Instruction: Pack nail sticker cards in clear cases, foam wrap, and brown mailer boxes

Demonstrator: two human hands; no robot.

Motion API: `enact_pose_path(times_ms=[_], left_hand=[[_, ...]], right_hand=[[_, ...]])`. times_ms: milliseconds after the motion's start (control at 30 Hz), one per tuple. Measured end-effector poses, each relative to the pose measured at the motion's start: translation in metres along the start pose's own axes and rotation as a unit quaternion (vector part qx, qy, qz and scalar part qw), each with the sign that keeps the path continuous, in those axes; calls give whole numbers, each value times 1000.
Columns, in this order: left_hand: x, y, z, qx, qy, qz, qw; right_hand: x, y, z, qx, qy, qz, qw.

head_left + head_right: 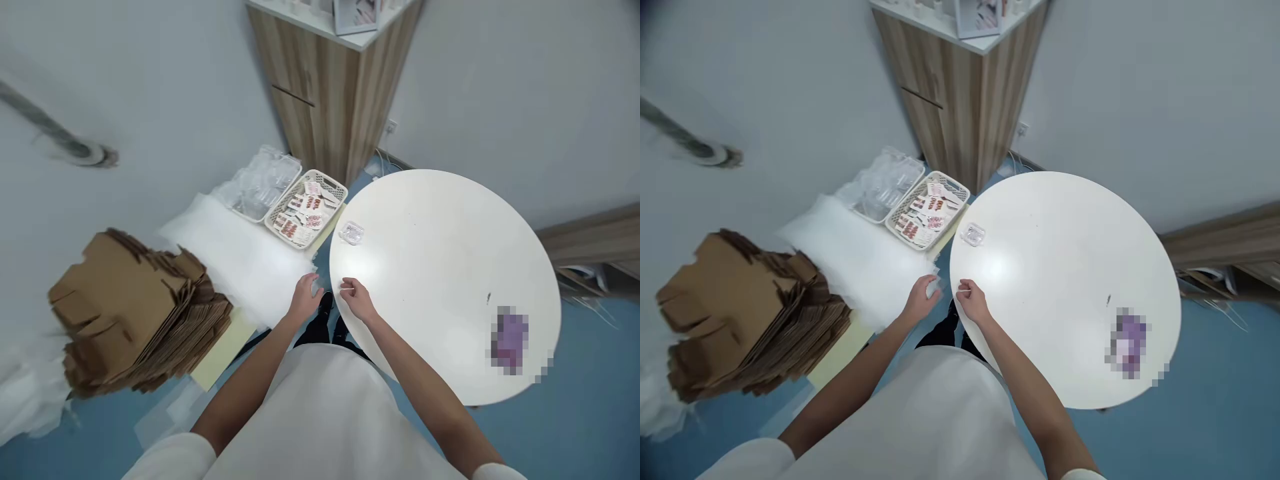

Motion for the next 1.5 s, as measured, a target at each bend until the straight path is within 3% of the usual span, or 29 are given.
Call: enact_pose_path(times_ms=[167, 267, 400, 633, 800, 1000, 1133, 1233, 1500], left_hand=[[-39, -37, -38, -59, 135, 24, 989], [-64, -35, -55, -86, 151, 57, 983], [-91, -23, -72, -133, 86, 90, 983], [-110, -3, -105, -131, -22, 96, 986], [-112, 5, -121, -127, -50, 63, 989], [-110, 6, -126, -120, -64, 29, 990], [-112, 6, -121, -104, -65, 9, 992], [-115, 6, -116, -90, -81, 7, 993], [-117, -6, -97, -61, -77, 139, 985]], right_hand=[[38, 5, -16, -51, -108, -107, 987], [58, 15, -33, -77, -168, -133, 974], [90, 34, -57, -103, -179, -166, 964], [156, 75, -91, -150, -164, -143, 964], [186, 98, -103, -140, -206, -82, 965], [205, 104, -110, -123, -186, -67, 972], [207, 111, -114, -72, -166, -42, 983], [205, 116, -121, -84, -153, -23, 984], [189, 105, -137, -153, -104, 10, 983]])
Point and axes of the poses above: each hand's wrist, its own y-axis towards the middle knuckle, its own x-axis out of the palm, z = x × y, the point moved 3 cm from there along y, towards the middle knuckle, and after that the axes turned 5 degrees about -y, right-handed, at the moved point
